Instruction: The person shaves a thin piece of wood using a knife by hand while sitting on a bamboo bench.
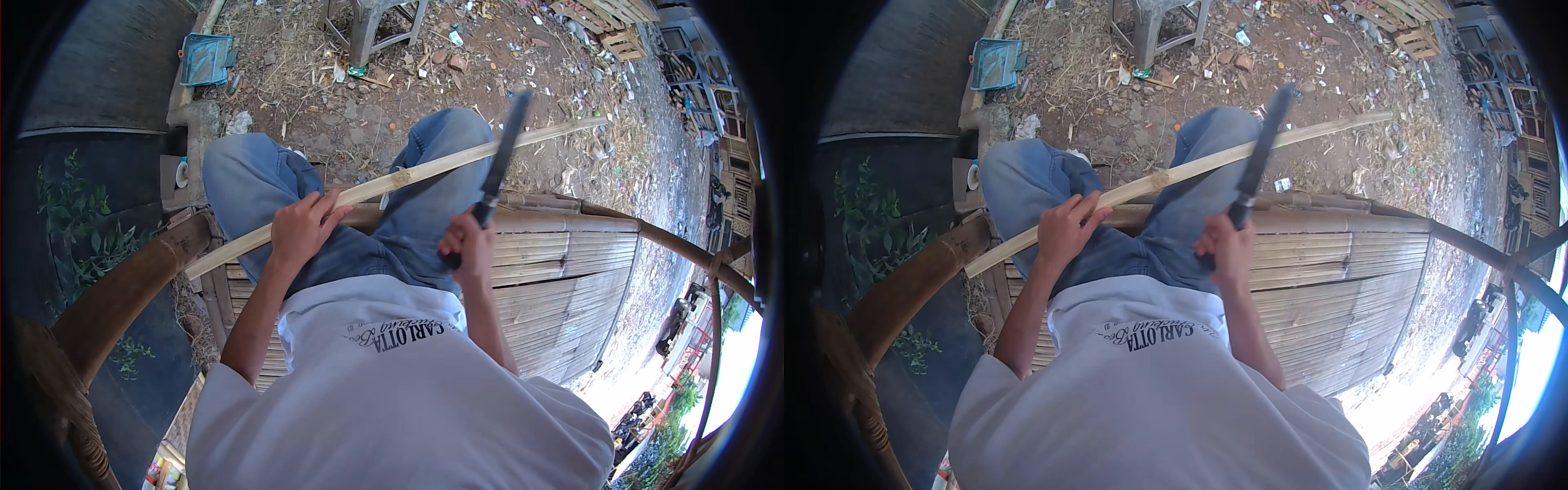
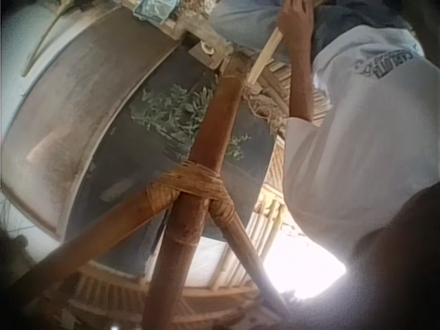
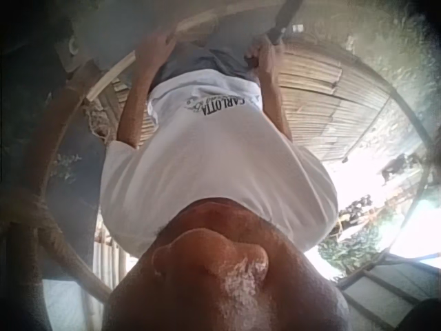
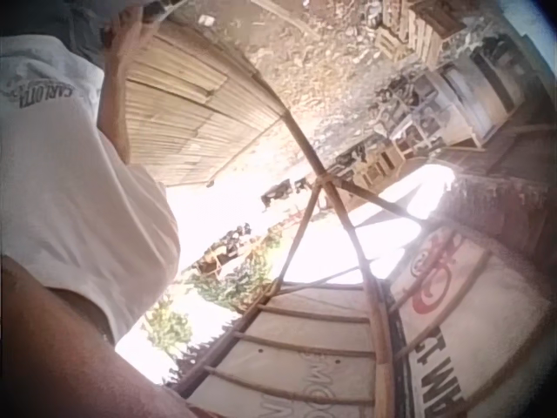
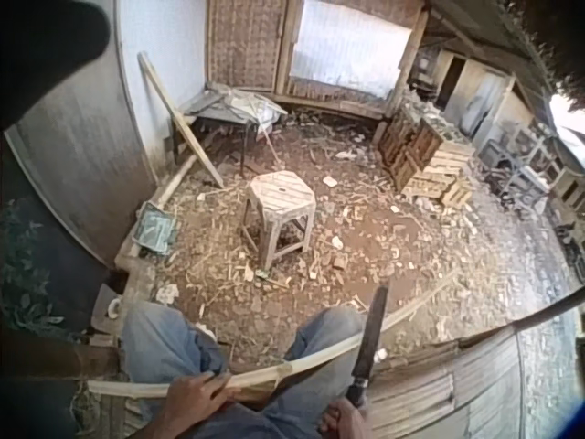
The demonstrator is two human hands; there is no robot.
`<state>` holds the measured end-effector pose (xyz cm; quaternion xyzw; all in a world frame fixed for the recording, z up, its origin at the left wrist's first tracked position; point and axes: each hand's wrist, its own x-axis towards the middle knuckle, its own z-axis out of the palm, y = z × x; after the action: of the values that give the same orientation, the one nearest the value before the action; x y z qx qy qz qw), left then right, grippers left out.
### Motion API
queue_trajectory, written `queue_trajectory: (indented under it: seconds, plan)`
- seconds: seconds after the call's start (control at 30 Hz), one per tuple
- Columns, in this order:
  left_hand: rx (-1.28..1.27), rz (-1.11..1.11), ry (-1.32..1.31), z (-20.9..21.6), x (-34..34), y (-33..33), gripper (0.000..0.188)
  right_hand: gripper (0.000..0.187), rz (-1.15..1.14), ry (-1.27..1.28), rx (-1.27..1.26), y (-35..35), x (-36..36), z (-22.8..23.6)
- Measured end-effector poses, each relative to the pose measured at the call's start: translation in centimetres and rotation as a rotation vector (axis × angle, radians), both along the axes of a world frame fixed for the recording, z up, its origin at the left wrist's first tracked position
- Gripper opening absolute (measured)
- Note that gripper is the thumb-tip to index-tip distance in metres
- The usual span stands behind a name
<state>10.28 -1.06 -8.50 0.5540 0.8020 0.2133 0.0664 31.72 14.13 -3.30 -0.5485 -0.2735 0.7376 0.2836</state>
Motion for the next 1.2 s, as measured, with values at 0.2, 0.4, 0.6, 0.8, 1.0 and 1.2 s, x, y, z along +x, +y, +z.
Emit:
queue_trajectory:
  seconds: [0.2, 0.4, 0.6, 0.8, 1.0, 1.2]
  plan:
    - [-0.02, 0.008, -0.02, 0.1, 0.8, -0.5, 0.036, 0.024, 0.506, -0.031, -0.316, -3.2, -0.6, -1.6]
    - [0.028, 0.002, -0.003, -0.2, 0.3, 0.3, 0.035, 0.016, 0.838, -0.489, 0.146, -0.2, 0.3, 0.7]
    - [0.021, 0.009, 0.018, -0.4, 0.3, -0.3, 0.035, 0.016, -0.028, -0.149, 0.382, 8.4, 4.6, 6.2]
    - [-0.01, 0.01, -0.041, 0.0, 0.4, 0.1, 0.035, 0.018, 0.271, -0.107, -0.007, -2.3, -0.5, -0.9]
    - [0.013, 0.0, -0.003, -0.2, 0.4, -0.5, 0.034, 0.023, 0.456, 0.062, -0.438, -2.5, 0.8, -1.4]
    - [0.016, -0.004, 0.013, 0.1, 0.8, 0.1, 0.034, 0.019, 0.066, 0.048, 0.026, 5.9, 4.3, 3.9]
